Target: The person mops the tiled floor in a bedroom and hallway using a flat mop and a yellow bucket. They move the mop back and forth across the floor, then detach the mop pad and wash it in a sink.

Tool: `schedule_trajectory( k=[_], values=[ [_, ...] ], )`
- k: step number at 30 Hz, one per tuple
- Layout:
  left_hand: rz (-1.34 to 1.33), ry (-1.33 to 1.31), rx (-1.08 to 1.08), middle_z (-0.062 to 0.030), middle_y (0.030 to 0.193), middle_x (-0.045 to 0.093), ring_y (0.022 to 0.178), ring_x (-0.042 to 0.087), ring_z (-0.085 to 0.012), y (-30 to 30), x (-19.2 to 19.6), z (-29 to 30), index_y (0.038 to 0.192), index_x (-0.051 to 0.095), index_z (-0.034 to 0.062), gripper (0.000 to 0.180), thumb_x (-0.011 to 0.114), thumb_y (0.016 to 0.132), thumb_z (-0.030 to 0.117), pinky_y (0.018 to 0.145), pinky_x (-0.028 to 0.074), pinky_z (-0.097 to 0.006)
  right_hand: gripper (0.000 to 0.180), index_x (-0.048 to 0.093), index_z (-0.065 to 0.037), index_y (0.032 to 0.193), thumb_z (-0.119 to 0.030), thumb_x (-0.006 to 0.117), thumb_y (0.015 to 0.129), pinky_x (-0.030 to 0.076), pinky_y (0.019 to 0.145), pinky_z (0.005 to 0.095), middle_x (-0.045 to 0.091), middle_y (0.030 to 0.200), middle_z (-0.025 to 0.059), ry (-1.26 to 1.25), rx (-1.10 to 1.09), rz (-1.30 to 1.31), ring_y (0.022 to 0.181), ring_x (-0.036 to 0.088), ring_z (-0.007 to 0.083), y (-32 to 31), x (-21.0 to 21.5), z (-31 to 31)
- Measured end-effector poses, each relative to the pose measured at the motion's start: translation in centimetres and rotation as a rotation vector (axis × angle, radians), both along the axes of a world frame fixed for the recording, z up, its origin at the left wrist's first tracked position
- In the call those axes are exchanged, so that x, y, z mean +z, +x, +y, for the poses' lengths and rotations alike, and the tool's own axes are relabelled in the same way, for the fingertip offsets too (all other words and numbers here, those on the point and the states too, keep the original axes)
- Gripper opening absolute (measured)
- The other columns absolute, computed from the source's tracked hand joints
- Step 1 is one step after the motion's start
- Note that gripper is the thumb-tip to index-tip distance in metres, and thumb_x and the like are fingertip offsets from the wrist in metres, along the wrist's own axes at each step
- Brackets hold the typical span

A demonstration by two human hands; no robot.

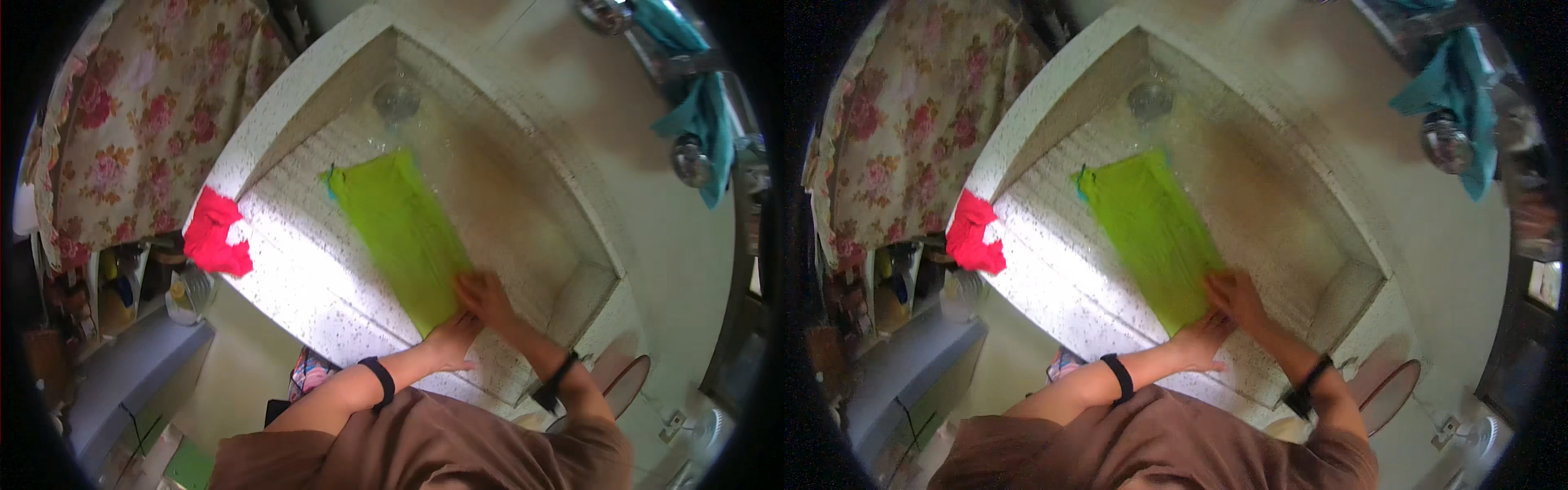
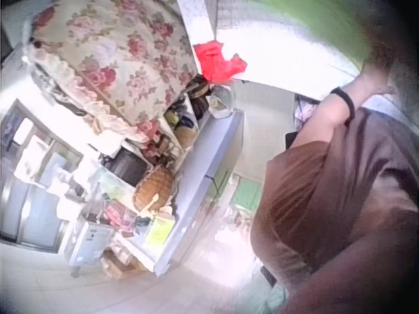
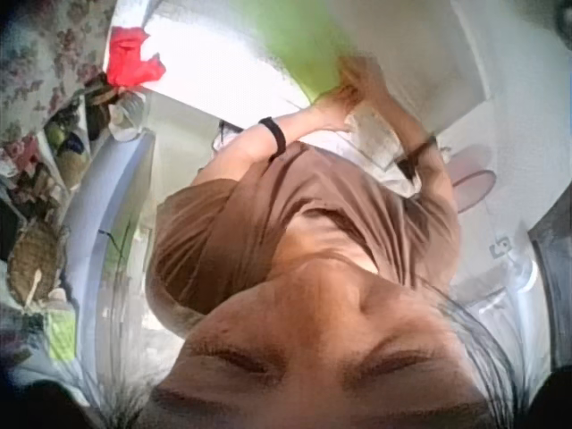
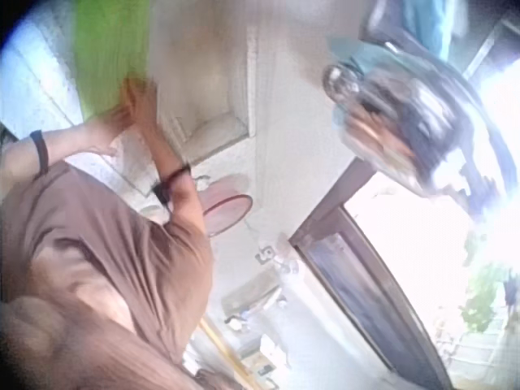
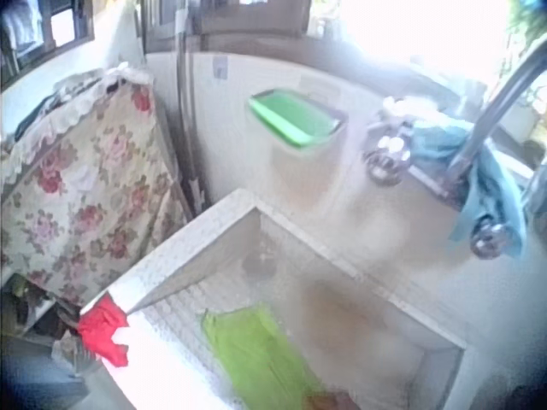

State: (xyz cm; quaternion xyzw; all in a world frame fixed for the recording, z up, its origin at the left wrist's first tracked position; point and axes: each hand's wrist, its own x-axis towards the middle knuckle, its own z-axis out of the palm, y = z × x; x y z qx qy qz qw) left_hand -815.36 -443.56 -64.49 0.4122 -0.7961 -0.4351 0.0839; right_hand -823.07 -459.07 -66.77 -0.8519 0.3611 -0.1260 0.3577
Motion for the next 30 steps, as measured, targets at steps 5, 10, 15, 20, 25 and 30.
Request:
schedule_trajectory(
  k=[5,10,15,20,25,30],
  values=[
    [-0.069,0.02,0.012,-0.0204,0.144,0.032,0.137,0.024,-0.0323,0.2,0.8,0.2,0.139,0.03,-0.0055,0.096,0.061,0.075,0.058,0.115,0.011,-0.041,0.017,0.063,-0.003,0.091,-0.017,0.065,0.081,0.041,0.059,0.0409,0.057,0.067,0.0142,0.09,0.008,-0.09,0.062,0.055,0.0287,6.0,-3.7,-4.8],
    [-0.005,0.125,0.026,-0.0202,0.145,0.031,0.138,0.021,-0.032,-0.1,0.6,-0.3,0.139,0.03,-0.0062,0.097,0.064,0.073,0.057,0.115,0.011,-0.04,0.014,0.06,-0.001,0.091,-0.014,0.061,0.086,0.044,0.067,0.0346,0.06,0.08,0.0117,0.023,0.107,-0.018,0.077,0.057,0.0224,-2.0,2.4,1.4],
    [-0.019,0.127,0.043,-0.0205,0.145,0.031,0.137,0.022,-0.0324,0.1,1.4,-0.6,0.138,0.03,-0.0066,0.096,0.066,0.073,0.054,0.115,0.013,-0.04,0.02,0.059,-0.001,0.088,-0.021,0.063,0.087,0.044,0.071,0.0368,0.061,0.084,0.0118,0.006,0.05,0.029,0.079,0.058,0.0226,3.0,-3.1,-1.8],
    [-0.056,0.138,0.014,-0.0213,0.145,0.03,0.137,0.022,-0.0335,0.3,2.4,-1.2,0.138,0.029,-0.0071,0.097,0.066,0.073,0.055,0.114,0.016,-0.04,0.032,0.06,-0.005,0.117,-0.024,0.055,0.091,0.043,0.089,0.0397,0.061,0.103,0.0143,-0.276,-0.061,-0.035,0.096,0.055,0.0321,0.7,-10.3,-9.6],
    [-0.068,0.019,0.049,-0.0203,0.145,0.029,0.135,0.026,-0.0329,-0.1,1.9,-1.1,0.139,0.027,-0.0083,0.097,0.063,0.075,0.056,0.113,0.017,-0.04,0.031,0.058,-0.006,0.12,-0.022,0.044,0.098,0.047,0.081,0.0308,0.06,0.112,0.0084,0.008,-0.73,0.31,0.093,0.057,0.0198,-12.6,-10.7,-8.9],
    [-0.11,0.0,0.002,-0.0194,0.145,0.03,0.135,0.026,-0.0326,-0.7,1.9,-0.7,0.138,0.03,-0.0075,0.095,0.063,0.076,0.056,0.114,0.016,-0.039,0.037,0.056,-0.006,0.124,-0.026,0.047,0.095,0.044,0.084,0.0296,0.06,0.115,0.0089,0.344,-0.754,0.621,0.098,0.056,0.0193,-6.7,-11.4,-6.0]
  ],
)
